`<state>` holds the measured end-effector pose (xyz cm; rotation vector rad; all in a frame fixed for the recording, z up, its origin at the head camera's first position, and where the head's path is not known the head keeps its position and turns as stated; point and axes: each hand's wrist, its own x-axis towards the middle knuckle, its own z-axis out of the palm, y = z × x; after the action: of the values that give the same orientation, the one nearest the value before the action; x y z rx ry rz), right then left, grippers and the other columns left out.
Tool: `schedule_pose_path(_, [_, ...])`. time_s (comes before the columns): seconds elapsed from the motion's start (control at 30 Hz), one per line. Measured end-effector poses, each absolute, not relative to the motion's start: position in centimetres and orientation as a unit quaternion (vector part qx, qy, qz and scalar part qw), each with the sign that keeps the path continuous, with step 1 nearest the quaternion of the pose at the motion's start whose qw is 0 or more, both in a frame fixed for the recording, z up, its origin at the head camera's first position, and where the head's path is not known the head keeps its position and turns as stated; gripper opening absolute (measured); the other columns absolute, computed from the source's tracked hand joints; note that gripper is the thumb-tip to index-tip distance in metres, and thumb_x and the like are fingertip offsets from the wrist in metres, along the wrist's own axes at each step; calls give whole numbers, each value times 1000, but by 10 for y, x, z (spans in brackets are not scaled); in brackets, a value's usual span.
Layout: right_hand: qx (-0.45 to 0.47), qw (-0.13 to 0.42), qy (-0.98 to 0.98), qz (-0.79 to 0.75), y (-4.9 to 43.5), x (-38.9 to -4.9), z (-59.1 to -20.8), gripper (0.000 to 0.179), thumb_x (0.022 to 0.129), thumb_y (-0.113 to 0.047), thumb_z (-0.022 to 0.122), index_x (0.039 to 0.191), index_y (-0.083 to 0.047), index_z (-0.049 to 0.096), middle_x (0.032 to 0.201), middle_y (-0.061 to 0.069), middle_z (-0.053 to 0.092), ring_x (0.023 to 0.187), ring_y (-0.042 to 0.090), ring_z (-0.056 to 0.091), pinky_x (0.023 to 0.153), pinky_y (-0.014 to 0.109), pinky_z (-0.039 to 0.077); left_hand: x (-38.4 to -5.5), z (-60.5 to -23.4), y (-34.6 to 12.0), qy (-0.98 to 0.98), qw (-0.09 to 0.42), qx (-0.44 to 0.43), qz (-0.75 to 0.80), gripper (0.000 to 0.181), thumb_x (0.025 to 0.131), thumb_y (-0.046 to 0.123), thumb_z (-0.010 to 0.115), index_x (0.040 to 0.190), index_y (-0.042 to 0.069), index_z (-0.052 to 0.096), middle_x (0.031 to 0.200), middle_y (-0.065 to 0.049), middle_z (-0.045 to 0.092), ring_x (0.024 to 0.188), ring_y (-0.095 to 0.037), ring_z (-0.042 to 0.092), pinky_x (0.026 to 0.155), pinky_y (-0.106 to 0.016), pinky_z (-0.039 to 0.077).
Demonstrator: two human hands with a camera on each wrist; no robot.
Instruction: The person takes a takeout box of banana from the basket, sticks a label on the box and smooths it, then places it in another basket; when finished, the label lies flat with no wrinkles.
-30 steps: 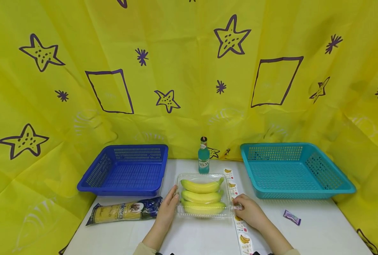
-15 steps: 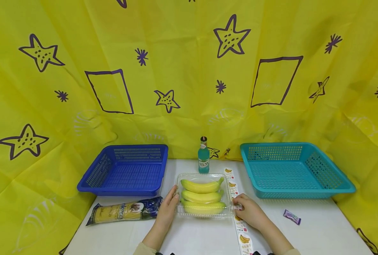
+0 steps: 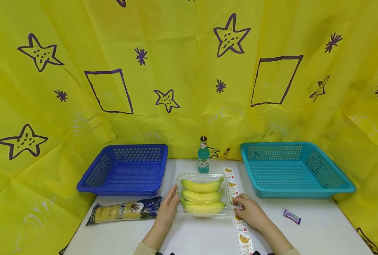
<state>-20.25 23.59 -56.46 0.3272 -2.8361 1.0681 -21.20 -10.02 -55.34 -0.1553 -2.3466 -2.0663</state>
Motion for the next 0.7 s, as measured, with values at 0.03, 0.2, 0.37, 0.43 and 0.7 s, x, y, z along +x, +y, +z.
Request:
schedule_pose_path(0.03, [105, 47, -929, 351, 236, -202, -565, 20, 80, -6, 73, 93, -20, 69, 101, -11, 59, 74, 1, 47, 65, 19, 43, -212, -553, -100, -748, 5, -49, -661, 57, 103, 35, 50, 153, 11, 37, 159, -11, 34, 145, -36, 34, 120, -51, 28])
schedule_pose_path(0.2, [94, 44, -928, 357, 235, -201, -564, 20, 83, -8, 74, 81, -24, 63, 97, -10, 57, 72, 1, 46, 64, 19, 42, -211, -553, -100, -749, 0, -44, -662, 57, 103, 36, 50, 153, 11, 37, 160, -11, 34, 145, -37, 35, 119, -52, 29])
schedule_pose_path(0.37, [90, 44, -927, 361, 235, -201, -563, 24, 85, -8, 73, 76, -25, 59, 95, -9, 57, 72, 1, 46, 64, 19, 42, -211, -554, -101, -752, 1, -42, -657, 57, 103, 36, 50, 153, 12, 37, 159, -11, 35, 144, -38, 36, 119, -52, 30])
schedule_pose_path(0.43, [88, 47, -928, 358, 235, -201, -563, 23, 85, -8, 72, 76, -25, 60, 95, -9, 57, 72, 1, 46, 64, 19, 43, -211, -554, -101, -752, 1, -42, -658, 57, 103, 36, 50, 153, 12, 37, 159, -12, 35, 144, -38, 37, 119, -52, 30])
schedule_pose_path(0.7, [85, 71, -932, 345, 235, -201, -562, 21, 84, -8, 71, 76, -22, 57, 112, 1, 66, 68, 0, 46, 61, 19, 44, -212, -554, -101, -754, 4, -42, -656, 56, 103, 37, 50, 153, 13, 38, 159, -11, 36, 144, -38, 36, 119, -52, 29])
